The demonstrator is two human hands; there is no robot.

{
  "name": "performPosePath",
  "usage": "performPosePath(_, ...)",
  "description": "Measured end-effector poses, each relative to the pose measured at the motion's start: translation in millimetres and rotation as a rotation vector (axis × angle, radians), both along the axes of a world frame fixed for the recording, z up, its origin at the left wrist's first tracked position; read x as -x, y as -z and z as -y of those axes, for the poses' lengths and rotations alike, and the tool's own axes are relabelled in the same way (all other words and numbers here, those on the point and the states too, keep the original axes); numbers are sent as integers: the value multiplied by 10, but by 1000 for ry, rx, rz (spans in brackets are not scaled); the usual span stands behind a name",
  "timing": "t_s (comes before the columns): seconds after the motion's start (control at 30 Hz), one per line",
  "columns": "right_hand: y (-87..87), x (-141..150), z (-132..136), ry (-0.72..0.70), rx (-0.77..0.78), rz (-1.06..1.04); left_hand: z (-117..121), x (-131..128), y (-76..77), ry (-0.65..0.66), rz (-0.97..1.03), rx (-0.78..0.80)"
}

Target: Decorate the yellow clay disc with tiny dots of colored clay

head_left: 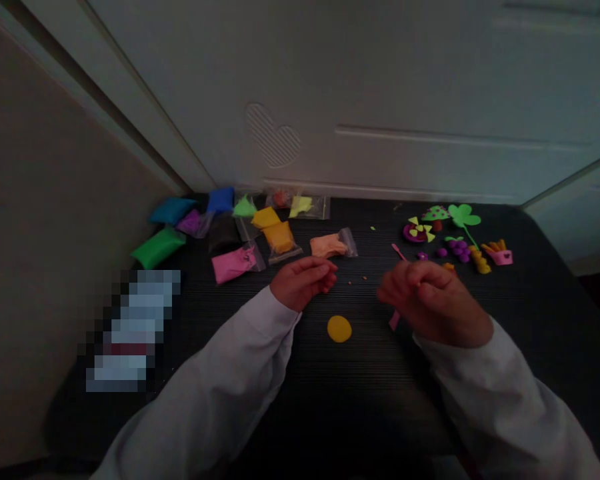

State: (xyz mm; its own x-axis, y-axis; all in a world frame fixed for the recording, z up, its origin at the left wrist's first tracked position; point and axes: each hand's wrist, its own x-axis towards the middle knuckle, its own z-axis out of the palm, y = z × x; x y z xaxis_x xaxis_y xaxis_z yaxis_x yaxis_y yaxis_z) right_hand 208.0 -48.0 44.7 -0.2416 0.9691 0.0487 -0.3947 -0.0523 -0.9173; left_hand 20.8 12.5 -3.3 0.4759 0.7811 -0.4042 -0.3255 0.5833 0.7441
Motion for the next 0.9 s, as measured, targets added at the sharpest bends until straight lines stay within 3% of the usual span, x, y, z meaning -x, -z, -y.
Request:
performPosePath(0.1,41,-69,31,33,-125,508,2,-3,-9,-8,3,-5)
performPosePath(0.2,167,-46,89,-58,-337,998,7,-4,-23,-5,7,-4)
performPosePath(0.3,291,13,137,-146,-528,1238,10,-3,-37,-4,22,-1)
performPosePath(0.9,308,109,139,-156,-466,1296,-18,-3,-73,-10,47,43)
